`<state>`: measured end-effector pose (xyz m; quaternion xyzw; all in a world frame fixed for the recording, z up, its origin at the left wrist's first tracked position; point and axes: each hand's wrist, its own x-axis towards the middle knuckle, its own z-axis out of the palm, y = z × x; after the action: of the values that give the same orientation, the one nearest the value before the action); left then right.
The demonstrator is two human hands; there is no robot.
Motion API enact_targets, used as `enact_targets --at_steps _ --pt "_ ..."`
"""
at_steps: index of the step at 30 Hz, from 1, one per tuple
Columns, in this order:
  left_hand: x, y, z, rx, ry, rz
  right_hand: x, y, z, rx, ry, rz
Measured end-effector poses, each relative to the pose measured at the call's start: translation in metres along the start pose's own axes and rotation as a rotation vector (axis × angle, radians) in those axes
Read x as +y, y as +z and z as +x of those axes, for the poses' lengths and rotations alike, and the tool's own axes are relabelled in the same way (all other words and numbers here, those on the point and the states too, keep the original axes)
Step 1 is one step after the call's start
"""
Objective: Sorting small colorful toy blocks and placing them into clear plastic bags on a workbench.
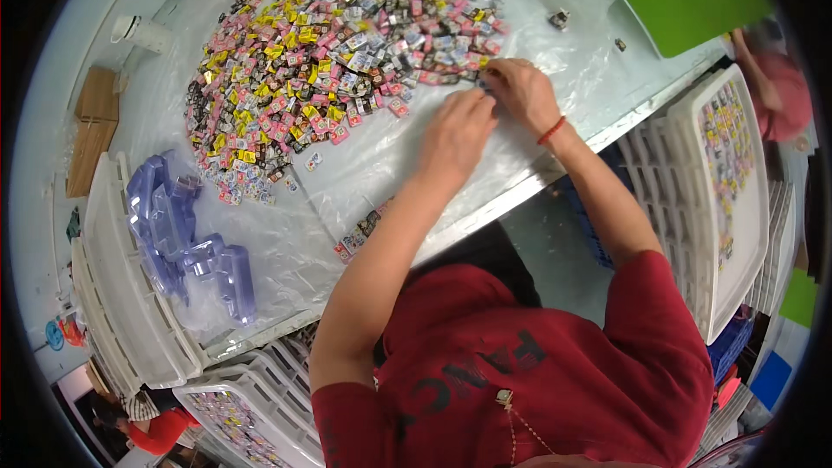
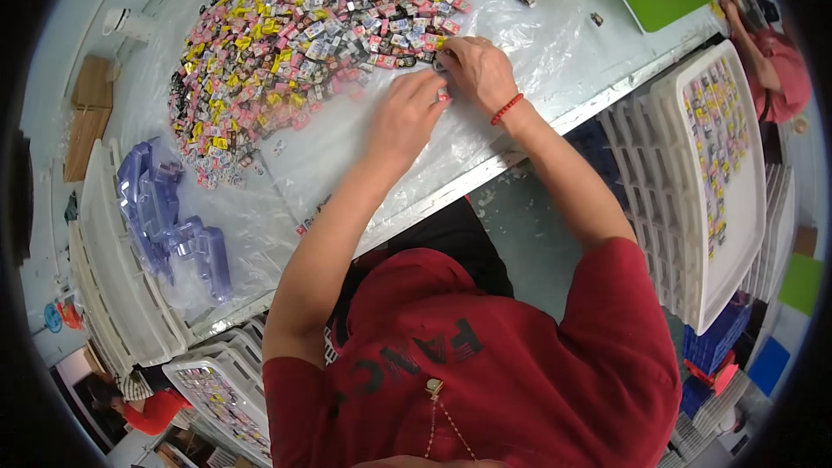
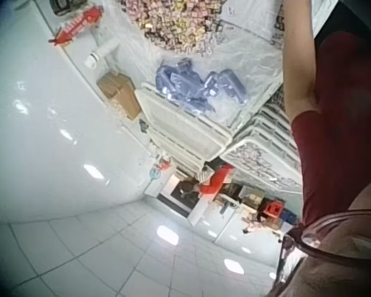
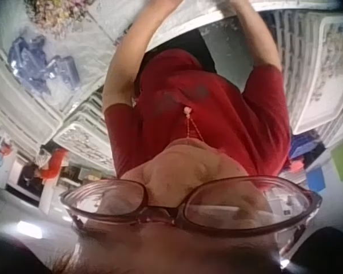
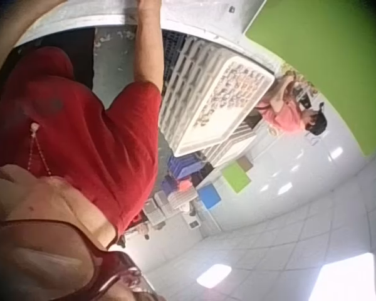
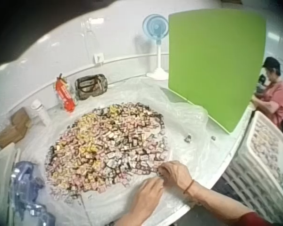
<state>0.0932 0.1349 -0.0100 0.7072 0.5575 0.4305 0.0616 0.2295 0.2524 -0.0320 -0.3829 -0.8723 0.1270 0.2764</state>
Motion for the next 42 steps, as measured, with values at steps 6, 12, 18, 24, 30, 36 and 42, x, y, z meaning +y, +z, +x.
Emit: enact_targets --at_steps 6,12,18,24,30,36,42 --pt "-0.01 0.025 -0.012 -0.086 0.066 0.061 -0.003 -0.014 -0.009 -0.086 -0.029 0.103" --pt "-0.018 0.008 -0.029 -0.094 0.062 0.058 0.011 -0.013 0.0 -0.207 -0.236 0.09" --pt "-0.021 -0.086 -0.052 0.095 -0.308 -0.019 -0.011 -0.009 -0.009 -0.046 -0.324 -0.034" --pt "-0.004 -0.16 -0.129 0.096 -0.65 -0.006 -0.026 0.001 -0.021 0.045 -0.25 -0.06" --pt "-0.006 -0.154 -0.151 0.089 -0.463 0.066 -0.08 -0.009 -0.014 -0.002 -0.432 0.066" --pt "-0.026 -0.143 -0.16 0.035 -0.416 0.07 -0.161 0.042 -0.034 -0.324 -0.619 0.362" --pt "-0.027 -0.138 -0.165 0.099 -0.414 0.062 -0.17 0.055 -0.033 -0.365 -0.623 0.364"
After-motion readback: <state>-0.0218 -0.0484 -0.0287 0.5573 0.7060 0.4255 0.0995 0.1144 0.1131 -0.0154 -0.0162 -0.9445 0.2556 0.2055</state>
